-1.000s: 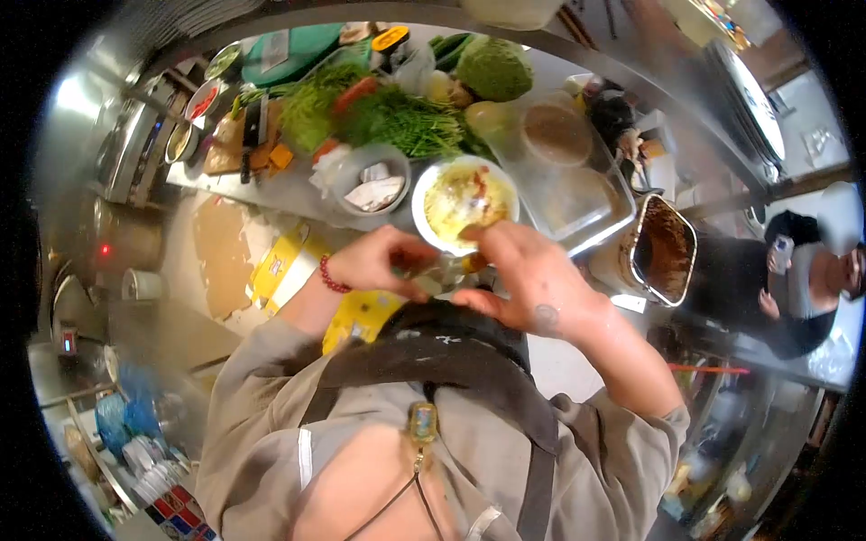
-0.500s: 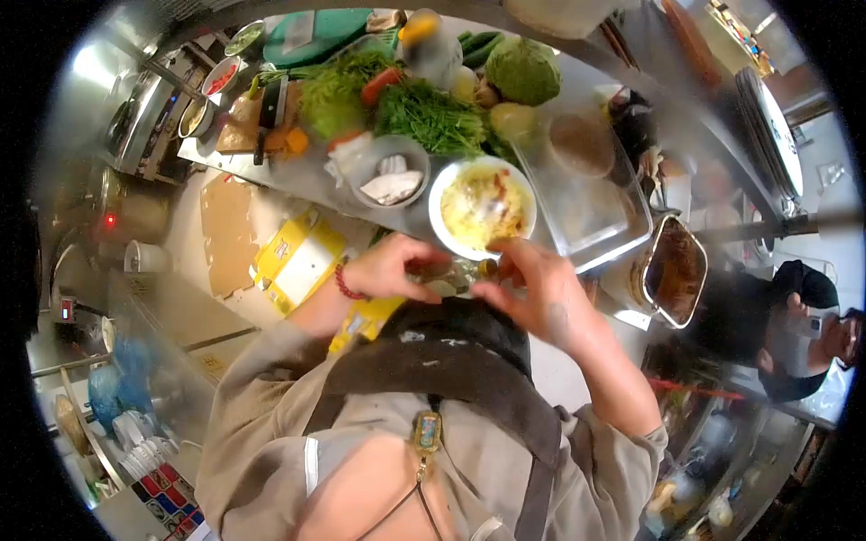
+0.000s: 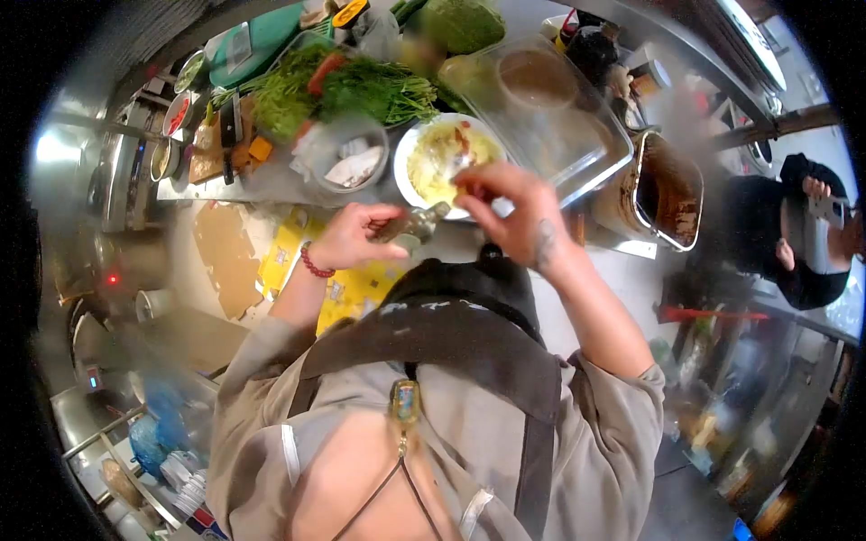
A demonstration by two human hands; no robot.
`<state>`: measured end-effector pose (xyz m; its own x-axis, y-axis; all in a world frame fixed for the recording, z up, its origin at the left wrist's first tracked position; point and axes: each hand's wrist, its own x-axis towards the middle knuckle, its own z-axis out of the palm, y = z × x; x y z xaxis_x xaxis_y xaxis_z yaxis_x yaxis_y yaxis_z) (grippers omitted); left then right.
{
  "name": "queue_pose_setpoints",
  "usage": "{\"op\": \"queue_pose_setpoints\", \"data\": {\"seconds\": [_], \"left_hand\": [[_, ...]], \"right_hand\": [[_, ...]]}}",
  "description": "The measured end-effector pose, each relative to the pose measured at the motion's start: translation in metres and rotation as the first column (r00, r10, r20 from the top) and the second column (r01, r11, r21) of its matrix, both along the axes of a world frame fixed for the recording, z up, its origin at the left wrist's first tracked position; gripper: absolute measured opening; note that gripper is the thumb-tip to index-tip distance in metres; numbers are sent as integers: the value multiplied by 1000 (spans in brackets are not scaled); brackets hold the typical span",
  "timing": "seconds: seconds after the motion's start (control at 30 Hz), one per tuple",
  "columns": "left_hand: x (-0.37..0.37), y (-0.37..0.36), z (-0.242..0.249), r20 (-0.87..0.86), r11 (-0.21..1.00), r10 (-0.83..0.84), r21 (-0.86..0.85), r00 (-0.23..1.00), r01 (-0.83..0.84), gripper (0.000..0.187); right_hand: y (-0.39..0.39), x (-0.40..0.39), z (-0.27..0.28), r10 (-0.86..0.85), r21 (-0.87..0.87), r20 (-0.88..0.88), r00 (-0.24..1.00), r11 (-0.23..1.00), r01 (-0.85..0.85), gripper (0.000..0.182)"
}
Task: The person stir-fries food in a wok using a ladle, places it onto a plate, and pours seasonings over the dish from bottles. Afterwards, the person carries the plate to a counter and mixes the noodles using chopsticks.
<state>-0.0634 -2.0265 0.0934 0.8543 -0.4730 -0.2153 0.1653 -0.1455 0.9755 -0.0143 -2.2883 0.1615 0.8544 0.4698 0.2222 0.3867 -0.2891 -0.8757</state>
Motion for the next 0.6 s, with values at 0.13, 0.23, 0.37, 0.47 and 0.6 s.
{"op": "queue_pose_setpoints", "data": {"seconds": [0.13,0.23,0.37,0.47,0.6], "left_hand": [[14,10,-1,30,964,27,263,999,-34,62],[21,20,-13,195,825,-9,556,981,-103,58],[35,25,-23,273,664,-109,736,956,-135,49],[45,16,-9,200,619,-134,782,971,-76,52],[55,18,-22,213,610,-174,790,961,-65,51]], "right_hand": [[-23,4,-10,-142,118,7,990,983,140,23],[-35,-6,-24,-213,221,-114,970,947,234,22],[-51,-18,-40,-270,292,-207,940,900,323,23],[-64,-26,-53,-335,313,-284,898,853,417,25],[-77,-35,-60,-375,368,-365,852,782,502,27]]}}
